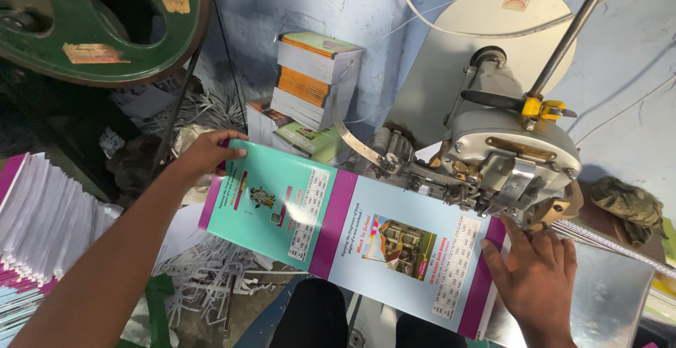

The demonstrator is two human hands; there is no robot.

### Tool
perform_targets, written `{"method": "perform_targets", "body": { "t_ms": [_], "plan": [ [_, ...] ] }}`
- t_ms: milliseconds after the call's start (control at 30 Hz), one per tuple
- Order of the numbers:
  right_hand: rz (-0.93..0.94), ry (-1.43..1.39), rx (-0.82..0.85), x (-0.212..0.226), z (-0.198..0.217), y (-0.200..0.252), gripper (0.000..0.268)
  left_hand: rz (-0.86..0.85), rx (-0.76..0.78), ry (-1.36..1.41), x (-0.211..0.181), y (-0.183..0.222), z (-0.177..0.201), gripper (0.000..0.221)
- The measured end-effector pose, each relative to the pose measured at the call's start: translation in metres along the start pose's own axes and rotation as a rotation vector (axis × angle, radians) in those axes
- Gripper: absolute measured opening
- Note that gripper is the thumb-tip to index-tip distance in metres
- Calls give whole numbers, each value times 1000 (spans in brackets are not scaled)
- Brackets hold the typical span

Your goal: The person repeatedly picks up a book cover, places it on a sewing machine, and stitches the spine. After each stitch, the person removes the book and places it on a growing stack. The person also briefly opens the book to check the binding.

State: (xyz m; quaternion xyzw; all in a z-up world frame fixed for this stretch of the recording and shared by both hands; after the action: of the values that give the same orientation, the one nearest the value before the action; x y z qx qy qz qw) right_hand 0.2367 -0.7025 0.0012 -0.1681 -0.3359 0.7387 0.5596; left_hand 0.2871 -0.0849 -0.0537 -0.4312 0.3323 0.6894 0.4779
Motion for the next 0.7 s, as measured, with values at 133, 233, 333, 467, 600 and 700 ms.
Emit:
{"method": "perform_targets", "body": {
  "t_ms": [133,233,333,467,600,700],
  "plan": [
    [6,-62,4,-2,-3,1,61,5,7,3,1,1,-1,44],
    [-3,-92,-1,-7,-4,-1,61,-2,19,27,0,2,-3,44],
    [33,-143,-49,-7,1,1,60,-18,25,28,-1,4,-4,45],
    [11,-131,4,-11,-5,0,61,-17,23,-5,-4,4,-5,44],
    [4,-101,7,-11,-4,2,62,-6,29,-20,-4,7,-5,44],
    [0,-104,-14,-9,-2,4,62,-21,39,-17,-7,9,-5,45]
  ]
}}
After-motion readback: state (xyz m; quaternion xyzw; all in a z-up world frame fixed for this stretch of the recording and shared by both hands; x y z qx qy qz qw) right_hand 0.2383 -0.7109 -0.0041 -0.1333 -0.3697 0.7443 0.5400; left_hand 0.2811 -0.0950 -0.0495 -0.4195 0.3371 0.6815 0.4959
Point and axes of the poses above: each hand's wrist, its own y-axis away from the middle knuckle, its own z-axis out of the back of the hand, x = y × z, the point moved 10 cm from there along -y, towards the middle knuckle, and after that the axes turned 3 degrees about -z, right-handed, at the moved point
